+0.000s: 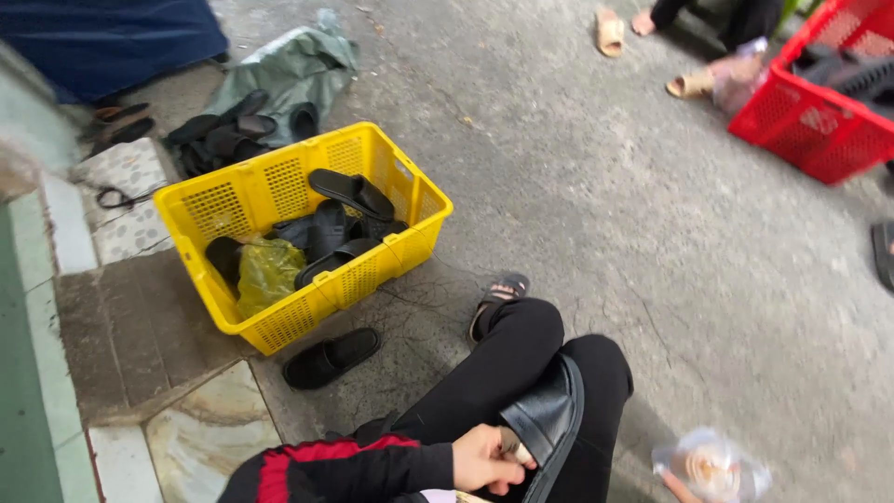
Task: Hand-sewing the sole of a black sandal using a needle and thread while sitting on the floor.
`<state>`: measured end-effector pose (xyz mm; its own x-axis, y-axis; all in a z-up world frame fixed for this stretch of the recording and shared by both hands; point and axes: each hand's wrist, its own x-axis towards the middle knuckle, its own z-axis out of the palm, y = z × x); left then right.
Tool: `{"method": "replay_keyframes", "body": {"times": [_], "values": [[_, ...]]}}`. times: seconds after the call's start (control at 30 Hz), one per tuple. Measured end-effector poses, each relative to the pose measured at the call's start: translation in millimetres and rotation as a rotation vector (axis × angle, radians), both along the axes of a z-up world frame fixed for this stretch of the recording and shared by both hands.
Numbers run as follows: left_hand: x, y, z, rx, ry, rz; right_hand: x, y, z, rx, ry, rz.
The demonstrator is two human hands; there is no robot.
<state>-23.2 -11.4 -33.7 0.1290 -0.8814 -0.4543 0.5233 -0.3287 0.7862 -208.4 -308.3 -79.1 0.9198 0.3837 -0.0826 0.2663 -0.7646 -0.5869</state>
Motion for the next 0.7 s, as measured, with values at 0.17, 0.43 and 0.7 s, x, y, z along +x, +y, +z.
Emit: {"method": "replay_keyframes", "body": {"times": [0.17,0.43,0.7], "values": [[32,37,-12,-0.375,-1.097,-0.505,0,80,50,0.617,0.377,-0.401],[60,32,63,-0.164,-1.254,-0.152,34,113,116,0.147,-0.201,-1.066],[67,25,68,-0.116,-1.286,-0.188,-71,16,225,0.427,-0.054,-0.705]]}}
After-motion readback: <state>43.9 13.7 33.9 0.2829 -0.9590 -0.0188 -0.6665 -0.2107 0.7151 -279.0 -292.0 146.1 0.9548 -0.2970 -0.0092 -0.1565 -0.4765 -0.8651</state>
